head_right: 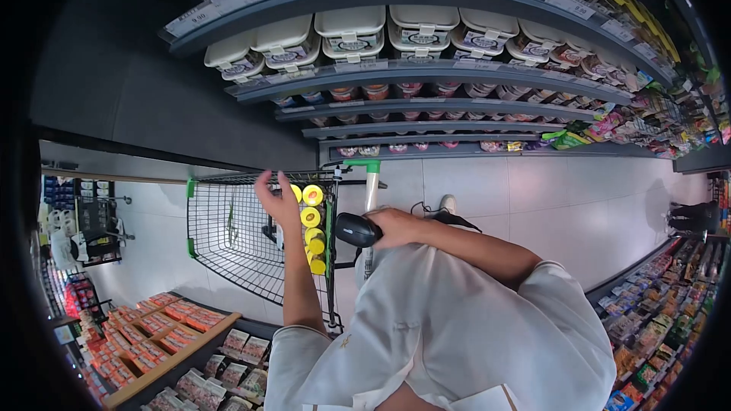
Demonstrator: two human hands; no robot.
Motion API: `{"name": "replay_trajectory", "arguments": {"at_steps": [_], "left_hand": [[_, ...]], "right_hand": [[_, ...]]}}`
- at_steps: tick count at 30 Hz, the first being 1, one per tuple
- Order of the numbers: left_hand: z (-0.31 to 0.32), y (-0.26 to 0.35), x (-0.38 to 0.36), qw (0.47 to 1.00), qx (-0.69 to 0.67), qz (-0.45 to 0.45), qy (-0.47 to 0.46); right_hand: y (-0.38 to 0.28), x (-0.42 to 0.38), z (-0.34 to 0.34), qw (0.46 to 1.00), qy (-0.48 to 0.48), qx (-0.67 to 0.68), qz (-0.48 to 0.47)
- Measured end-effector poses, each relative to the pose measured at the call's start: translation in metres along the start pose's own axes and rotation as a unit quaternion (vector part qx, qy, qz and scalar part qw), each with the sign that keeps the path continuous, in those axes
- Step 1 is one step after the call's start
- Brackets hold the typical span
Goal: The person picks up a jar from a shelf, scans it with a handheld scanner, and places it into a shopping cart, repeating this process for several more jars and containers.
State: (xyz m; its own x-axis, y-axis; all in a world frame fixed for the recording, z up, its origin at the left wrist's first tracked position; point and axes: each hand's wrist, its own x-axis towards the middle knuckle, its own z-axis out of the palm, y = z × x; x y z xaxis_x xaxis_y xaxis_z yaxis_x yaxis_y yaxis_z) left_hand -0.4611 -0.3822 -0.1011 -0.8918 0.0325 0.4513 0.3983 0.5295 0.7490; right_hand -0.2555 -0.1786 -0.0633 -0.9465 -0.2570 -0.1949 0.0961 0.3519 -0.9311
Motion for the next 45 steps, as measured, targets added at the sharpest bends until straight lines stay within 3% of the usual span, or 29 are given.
{"name": "replay_trajectory", "arguments": {"at_steps": [3, 6, 14, 23, 26, 32, 38, 40, 42, 45], "left_hand": [[0.015, 0.076, 0.081, 0.996, -0.079, 0.047, 0.02], [0.034, 0.114, 0.152, 0.988, -0.121, 0.087, 0.039], [0.068, 0.118, 0.229, 0.999, -0.002, 0.04, 0.003], [0.072, 0.12, 0.229, 0.999, 0.015, 0.026, 0.033], [0.077, 0.102, 0.234, 0.997, -0.024, 0.045, 0.064], [0.061, 0.114, 0.22, 0.966, -0.25, 0.039, 0.044], [0.016, 0.113, 0.172, 0.959, -0.272, 0.042, 0.071], [-0.007, 0.113, 0.14, 0.948, -0.311, 0.007, 0.067], [-0.029, 0.117, 0.098, 0.894, -0.441, -0.078, 0.037], [-0.05, 0.098, 0.029, 0.672, -0.698, -0.242, -0.056]], "right_hand": [[0.009, -0.002, 0.004, 1.0, -0.001, 0.005, 0.006], [0.009, -0.005, 0.004, 1.0, -0.007, 0.004, 0.004], [0.023, -0.012, 0.01, 1.0, -0.019, 0.002, -0.022], [0.025, -0.023, 0.01, 0.999, -0.017, -0.02, -0.018], [0.035, -0.024, 0.013, 0.997, -0.028, -0.069, -0.011], [0.027, -0.034, 0.008, 0.999, -0.004, -0.042, -0.007], [0.041, -0.035, 0.007, 1.0, -0.002, -0.02, -0.007], [0.032, -0.04, -0.005, 0.999, 0.003, 0.032, -0.001], [0.009, -0.054, -0.026, 0.994, 0.02, 0.11, 0.017], [-0.031, -0.079, -0.064, 0.963, 0.025, 0.261, 0.063]]}}
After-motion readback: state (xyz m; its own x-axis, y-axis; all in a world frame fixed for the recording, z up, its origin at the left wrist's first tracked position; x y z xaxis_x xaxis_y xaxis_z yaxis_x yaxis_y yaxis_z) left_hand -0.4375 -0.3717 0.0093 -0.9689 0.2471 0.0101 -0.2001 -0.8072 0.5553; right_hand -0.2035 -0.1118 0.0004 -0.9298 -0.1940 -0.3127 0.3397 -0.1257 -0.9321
